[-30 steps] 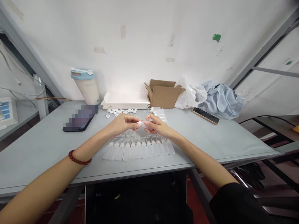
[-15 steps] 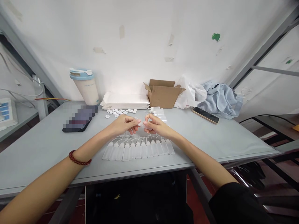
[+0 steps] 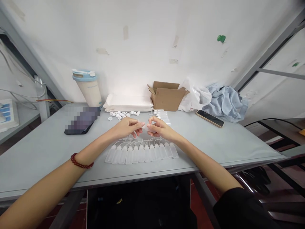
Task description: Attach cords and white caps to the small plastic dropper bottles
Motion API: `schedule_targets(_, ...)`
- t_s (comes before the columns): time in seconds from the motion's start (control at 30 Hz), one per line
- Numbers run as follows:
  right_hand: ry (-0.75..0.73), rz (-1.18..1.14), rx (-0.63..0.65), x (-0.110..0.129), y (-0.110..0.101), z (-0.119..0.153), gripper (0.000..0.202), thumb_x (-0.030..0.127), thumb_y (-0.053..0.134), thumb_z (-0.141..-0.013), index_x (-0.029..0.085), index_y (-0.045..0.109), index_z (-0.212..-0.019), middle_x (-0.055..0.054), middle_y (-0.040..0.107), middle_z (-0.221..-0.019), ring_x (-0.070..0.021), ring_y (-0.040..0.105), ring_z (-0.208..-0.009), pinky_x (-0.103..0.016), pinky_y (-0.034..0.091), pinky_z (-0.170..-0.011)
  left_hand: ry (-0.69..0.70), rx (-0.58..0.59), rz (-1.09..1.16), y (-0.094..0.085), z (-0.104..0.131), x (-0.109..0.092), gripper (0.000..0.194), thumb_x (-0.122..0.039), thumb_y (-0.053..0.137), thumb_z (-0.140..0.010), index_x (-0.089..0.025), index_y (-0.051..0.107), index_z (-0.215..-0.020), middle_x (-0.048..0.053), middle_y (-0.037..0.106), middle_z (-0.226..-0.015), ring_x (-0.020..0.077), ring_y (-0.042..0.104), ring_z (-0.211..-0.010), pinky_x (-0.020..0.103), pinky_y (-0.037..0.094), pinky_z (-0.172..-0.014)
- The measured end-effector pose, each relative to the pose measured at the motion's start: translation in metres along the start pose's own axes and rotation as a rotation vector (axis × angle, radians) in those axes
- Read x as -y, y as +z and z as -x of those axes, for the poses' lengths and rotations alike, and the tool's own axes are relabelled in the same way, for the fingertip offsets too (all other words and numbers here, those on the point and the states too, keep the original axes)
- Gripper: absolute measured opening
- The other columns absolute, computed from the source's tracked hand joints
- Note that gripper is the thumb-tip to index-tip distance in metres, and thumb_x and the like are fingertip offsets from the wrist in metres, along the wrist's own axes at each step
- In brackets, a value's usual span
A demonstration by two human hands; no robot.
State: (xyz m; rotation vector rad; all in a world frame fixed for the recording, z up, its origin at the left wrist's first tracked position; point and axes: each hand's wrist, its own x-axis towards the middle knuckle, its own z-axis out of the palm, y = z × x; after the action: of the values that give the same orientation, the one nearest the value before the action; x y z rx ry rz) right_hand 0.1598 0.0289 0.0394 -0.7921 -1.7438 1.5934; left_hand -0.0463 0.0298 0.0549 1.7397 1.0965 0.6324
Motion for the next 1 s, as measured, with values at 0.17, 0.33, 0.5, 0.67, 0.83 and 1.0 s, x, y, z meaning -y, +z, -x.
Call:
schedule_targets(0.17, 0.000, -0.005, -0.002, 0.0004, 0.0001, -0.0001, 0.032, 0.047, 0.059, -0.086, 0.024, 0.037, -0.086, 0.010, 0.041, -0.052, -0.0081, 0.044, -0.051, -0.018, 0.019, -0.045, 0.036, 0.025, -0.015, 0.0005, -0.0003, 0.0007, 0.044, -0.056, 0.057, -0.084, -0.015, 0.064, -0.066, 0.004, 0.066, -0.067, 0.0142, 0.062, -0.056, 0.028, 0.050, -0.059)
schedule_targets(0.33, 0.022, -0.014, -0.012, 0.0004, -0.0005, -0.0001, 0.033, 0.048, 0.059, -0.086, 0.024, 0.037, -0.086, 0.011, 0.033, -0.051, -0.0091, 0.048, -0.052, -0.018, 0.019, -0.045, 0.138, -0.001, -0.096, 0.0007, 0.0020, -0.0011, 0.033, -0.046, 0.061, -0.083, -0.016, 0.069, -0.073, 0.001, 0.065, -0.063, 0.0132, 0.060, -0.058, 0.024, 0.045, -0.057)
schedule_targets(0.5, 0.030, -0.015, -0.005, -0.0017, -0.0019, -0.0006, 0.033, 0.048, 0.059, -0.086, 0.024, 0.037, -0.086, 0.011, 0.033, -0.051, -0.0087, 0.047, -0.052, -0.018, 0.018, -0.046, 0.197, -0.033, -0.116, 0.0024, 0.0041, -0.0024, 0.026, -0.041, 0.065, -0.081, -0.018, 0.074, -0.086, 0.002, 0.070, -0.071, 0.0129, 0.061, -0.058, 0.023, 0.046, -0.055)
schedule_targets(0.67, 0.025, 0.012, 0.002, 0.0000, -0.0023, 0.0001, 0.031, 0.047, 0.056, -0.089, 0.023, 0.037, -0.085, 0.010, 0.045, -0.052, -0.0062, 0.037, -0.046, -0.019, 0.019, -0.046, 0.181, -0.080, -0.103, 0.0044, 0.0067, -0.0059, 0.023, -0.037, 0.066, -0.079, -0.018, 0.074, -0.090, 0.000, 0.068, -0.066, 0.0121, 0.059, -0.055, 0.023, 0.047, -0.055)
schedule_targets(0.83, -0.041, 0.115, -0.083, 0.0012, -0.0014, -0.0003, 0.033, 0.045, 0.063, -0.084, 0.023, 0.038, -0.090, 0.009, 0.052, -0.060, -0.0062, 0.037, -0.049, -0.019, 0.026, -0.047, 0.125, -0.129, 0.019, 0.0027, 0.0047, -0.0064, 0.022, -0.038, 0.068, -0.078, -0.016, 0.071, -0.079, 0.001, 0.067, -0.070, 0.0122, 0.060, -0.061, 0.025, 0.049, -0.062)
schedule_targets(1.0, -0.124, 0.230, -0.173, -0.0048, -0.0042, -0.0033, 0.032, 0.044, 0.061, -0.084, 0.022, 0.042, -0.097, 0.004, 0.058, -0.070, -0.0078, 0.044, -0.054, -0.021, 0.035, -0.051, -0.012, -0.098, 0.231, -0.0015, -0.0018, 0.0004, 0.028, -0.041, 0.070, -0.077, -0.014, 0.069, -0.071, 0.004, 0.067, -0.074, 0.0135, 0.061, -0.063, 0.027, 0.051, -0.062)
